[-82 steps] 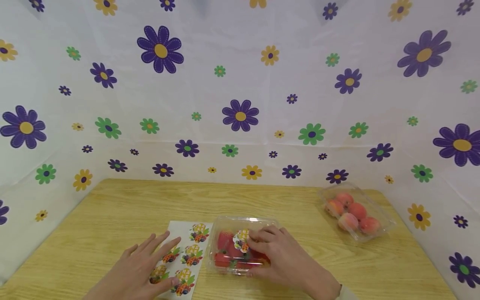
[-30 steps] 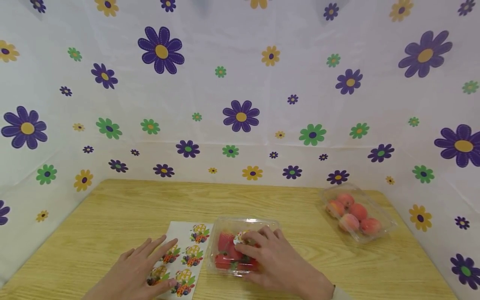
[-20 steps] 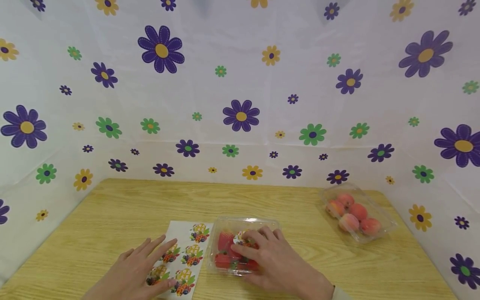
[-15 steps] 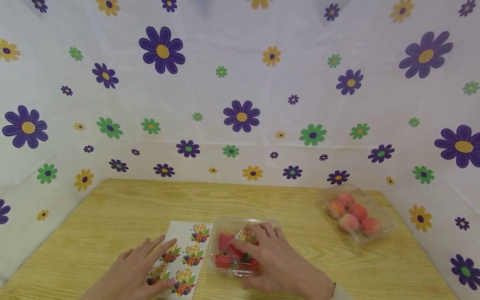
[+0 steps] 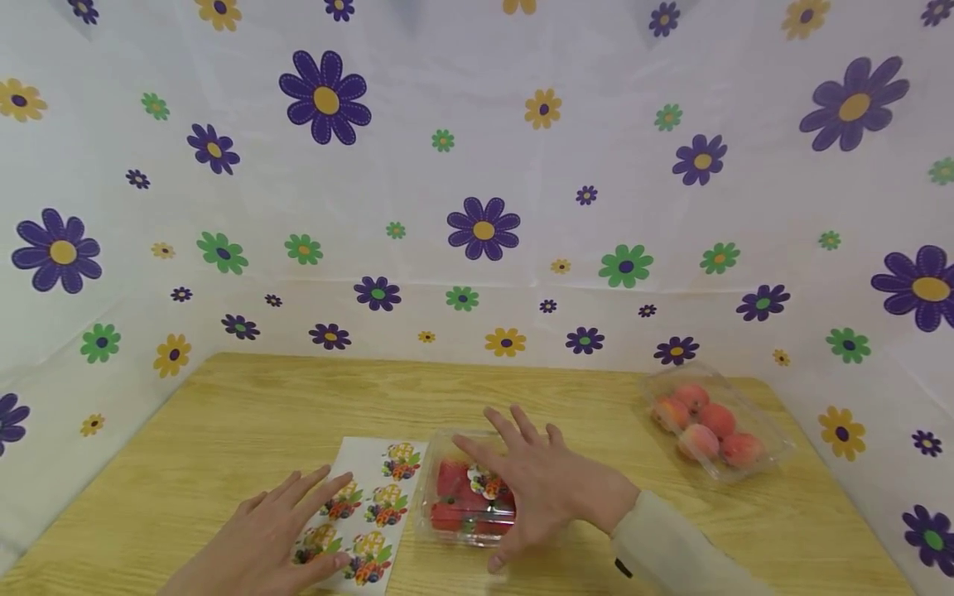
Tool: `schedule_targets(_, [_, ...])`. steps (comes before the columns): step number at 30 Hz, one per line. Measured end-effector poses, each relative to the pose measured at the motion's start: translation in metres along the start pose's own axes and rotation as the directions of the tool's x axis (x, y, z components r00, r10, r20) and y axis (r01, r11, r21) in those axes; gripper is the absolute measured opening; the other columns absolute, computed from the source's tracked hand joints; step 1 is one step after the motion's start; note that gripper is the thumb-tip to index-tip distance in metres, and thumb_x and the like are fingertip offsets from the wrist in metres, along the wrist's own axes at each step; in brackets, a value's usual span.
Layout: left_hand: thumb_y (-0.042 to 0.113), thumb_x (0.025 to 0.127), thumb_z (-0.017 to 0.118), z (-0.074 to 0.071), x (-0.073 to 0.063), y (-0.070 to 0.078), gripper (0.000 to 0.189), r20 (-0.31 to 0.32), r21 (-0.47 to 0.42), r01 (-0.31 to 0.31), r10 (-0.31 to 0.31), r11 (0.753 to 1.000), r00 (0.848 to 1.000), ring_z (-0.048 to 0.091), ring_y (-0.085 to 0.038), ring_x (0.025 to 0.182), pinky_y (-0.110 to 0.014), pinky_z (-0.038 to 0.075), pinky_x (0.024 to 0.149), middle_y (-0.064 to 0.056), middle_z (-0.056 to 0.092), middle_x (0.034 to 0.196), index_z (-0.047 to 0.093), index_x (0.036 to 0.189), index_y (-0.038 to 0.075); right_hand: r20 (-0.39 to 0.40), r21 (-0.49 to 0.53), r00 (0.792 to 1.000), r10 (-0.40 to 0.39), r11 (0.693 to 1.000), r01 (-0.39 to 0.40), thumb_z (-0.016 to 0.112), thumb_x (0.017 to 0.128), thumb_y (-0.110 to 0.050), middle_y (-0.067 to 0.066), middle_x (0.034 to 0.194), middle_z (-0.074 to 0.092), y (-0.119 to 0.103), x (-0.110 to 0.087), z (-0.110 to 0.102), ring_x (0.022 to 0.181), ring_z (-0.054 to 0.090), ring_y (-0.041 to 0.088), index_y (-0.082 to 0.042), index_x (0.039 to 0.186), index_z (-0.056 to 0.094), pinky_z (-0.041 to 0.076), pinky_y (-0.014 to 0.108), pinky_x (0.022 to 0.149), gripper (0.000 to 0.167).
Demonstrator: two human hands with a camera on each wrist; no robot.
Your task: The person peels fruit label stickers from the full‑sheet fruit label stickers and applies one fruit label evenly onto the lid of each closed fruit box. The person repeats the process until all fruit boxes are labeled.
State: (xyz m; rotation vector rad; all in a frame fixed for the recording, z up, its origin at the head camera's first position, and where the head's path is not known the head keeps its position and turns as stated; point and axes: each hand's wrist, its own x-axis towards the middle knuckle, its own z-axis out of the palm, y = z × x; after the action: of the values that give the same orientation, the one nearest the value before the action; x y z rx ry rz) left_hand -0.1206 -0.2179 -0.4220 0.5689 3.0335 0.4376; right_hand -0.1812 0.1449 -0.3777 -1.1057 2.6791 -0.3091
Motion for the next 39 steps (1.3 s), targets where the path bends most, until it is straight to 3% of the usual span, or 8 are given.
schedule_targets(5, [0.074, 0.087, 0.061, -0.001, -0.001, 0.000, 0.081, 0.018, -0.007, 0.007, -0.007, 1.000, 1.000, 0.051, -0.055, 0.134, -0.078, 0.042, 0.093, -0.015, 0.052, 0.153, 0.049, 0.151, 0.025, 0.056, -0.009, 0.998, 0.026, 1.000, -0.026, 0.082, 0.061, -0.078, 0.021, 0.169, 0.015, 0.004, 0.005, 0.002, 0.151, 0.017, 0.058, -0.040, 0.164, 0.011, 0.024, 0.086, 0.105, 0.131])
schedule_targets(11, [0.074, 0.087, 0.062, -0.002, -0.002, -0.001, 0.082, 0.033, -0.017, 0.021, -0.020, 1.000, 0.999, 0.049, -0.054, 0.135, -0.078, 0.041, 0.095, -0.014, 0.051, 0.154, 0.049, 0.152, 0.025, 0.073, -0.033, 0.997, 0.029, 0.999, -0.027, 0.085, 0.059, -0.075, 0.018, 0.167, 0.019, 0.004, 0.010, 0.004, 0.147, 0.029, 0.047, -0.042, 0.164, 0.009, 0.030, 0.078, 0.104, 0.133])
schedule_targets(18, [0.073, 0.087, 0.062, 0.000, -0.001, -0.001, 0.081, 0.023, -0.014, 0.015, -0.015, 1.000, 1.000, 0.051, -0.054, 0.134, -0.078, 0.042, 0.092, -0.015, 0.052, 0.153, 0.049, 0.151, 0.025, 0.049, -0.054, 0.999, 0.018, 0.998, -0.015, 0.084, 0.062, -0.062, 0.019, 0.161, 0.028, 0.004, 0.011, 0.009, 0.142, 0.035, 0.040, -0.043, 0.163, 0.009, 0.034, 0.069, 0.103, 0.128])
schedule_targets(27, [0.073, 0.087, 0.062, 0.000, 0.001, -0.001, 0.081, 0.033, -0.021, 0.015, -0.015, 1.000, 0.999, 0.051, -0.056, 0.133, -0.078, 0.043, 0.091, -0.015, 0.052, 0.153, 0.050, 0.151, 0.024, -0.001, -0.065, 1.000, -0.002, 0.998, 0.002, 0.084, 0.061, -0.058, 0.021, 0.154, 0.036, 0.006, 0.012, 0.012, 0.135, 0.040, 0.036, -0.042, 0.164, 0.012, 0.036, 0.065, 0.102, 0.126])
schedule_targets(39, [0.074, 0.088, 0.061, -0.004, -0.003, -0.002, 0.082, 0.047, -0.018, 0.032, -0.031, 0.999, 0.998, 0.049, -0.056, 0.134, -0.079, 0.041, 0.093, -0.015, 0.051, 0.154, 0.048, 0.152, 0.026, -0.027, -0.069, 0.999, -0.025, 0.997, 0.023, 0.085, 0.060, -0.060, 0.013, 0.145, 0.043, 0.009, 0.013, 0.012, 0.127, 0.043, 0.029, -0.040, 0.163, 0.015, 0.038, 0.059, 0.099, 0.126])
